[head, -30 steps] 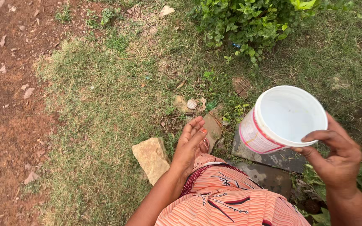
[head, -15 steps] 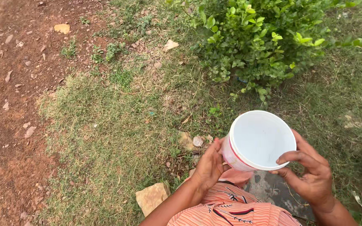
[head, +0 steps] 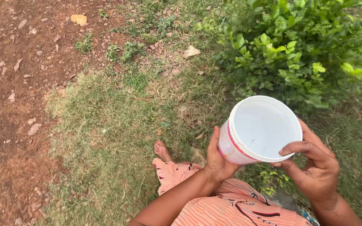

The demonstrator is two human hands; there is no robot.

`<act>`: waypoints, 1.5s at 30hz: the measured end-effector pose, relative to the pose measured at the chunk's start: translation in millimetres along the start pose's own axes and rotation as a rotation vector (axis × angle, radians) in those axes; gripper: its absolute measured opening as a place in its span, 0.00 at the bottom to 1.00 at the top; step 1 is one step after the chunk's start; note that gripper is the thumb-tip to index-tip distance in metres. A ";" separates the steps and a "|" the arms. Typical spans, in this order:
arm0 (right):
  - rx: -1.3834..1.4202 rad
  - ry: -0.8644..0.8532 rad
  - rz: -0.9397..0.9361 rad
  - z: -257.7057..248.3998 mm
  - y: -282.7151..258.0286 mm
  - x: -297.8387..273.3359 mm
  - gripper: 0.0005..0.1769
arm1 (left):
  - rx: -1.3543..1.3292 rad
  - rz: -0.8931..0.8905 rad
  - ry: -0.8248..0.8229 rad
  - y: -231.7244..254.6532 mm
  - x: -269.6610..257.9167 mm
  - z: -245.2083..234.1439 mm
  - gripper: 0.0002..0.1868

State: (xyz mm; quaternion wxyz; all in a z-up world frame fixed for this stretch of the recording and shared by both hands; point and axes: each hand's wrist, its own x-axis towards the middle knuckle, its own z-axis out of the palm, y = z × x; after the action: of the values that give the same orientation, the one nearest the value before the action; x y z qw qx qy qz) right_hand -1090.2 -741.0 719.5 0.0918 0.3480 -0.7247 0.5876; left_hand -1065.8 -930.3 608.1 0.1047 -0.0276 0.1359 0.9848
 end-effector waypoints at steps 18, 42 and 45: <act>-0.119 0.138 0.095 264.6 89.3 356.0 0.21 | 0.010 -0.089 0.056 422.6 202.3 -59.9 0.38; 0.053 0.239 0.019 451.7 379.1 828.4 0.32 | 0.036 -0.084 0.070 846.8 581.7 -131.2 0.40; 0.023 0.213 0.011 469.6 420.4 884.4 0.32 | 0.029 -0.118 0.053 888.5 630.8 -154.2 0.39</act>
State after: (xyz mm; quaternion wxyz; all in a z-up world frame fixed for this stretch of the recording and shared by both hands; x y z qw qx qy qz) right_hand -1873.3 -1493.3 730.3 0.1612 0.2807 -0.7058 0.6302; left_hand -1867.7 -1683.3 640.3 0.1593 -0.0602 0.1510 0.9738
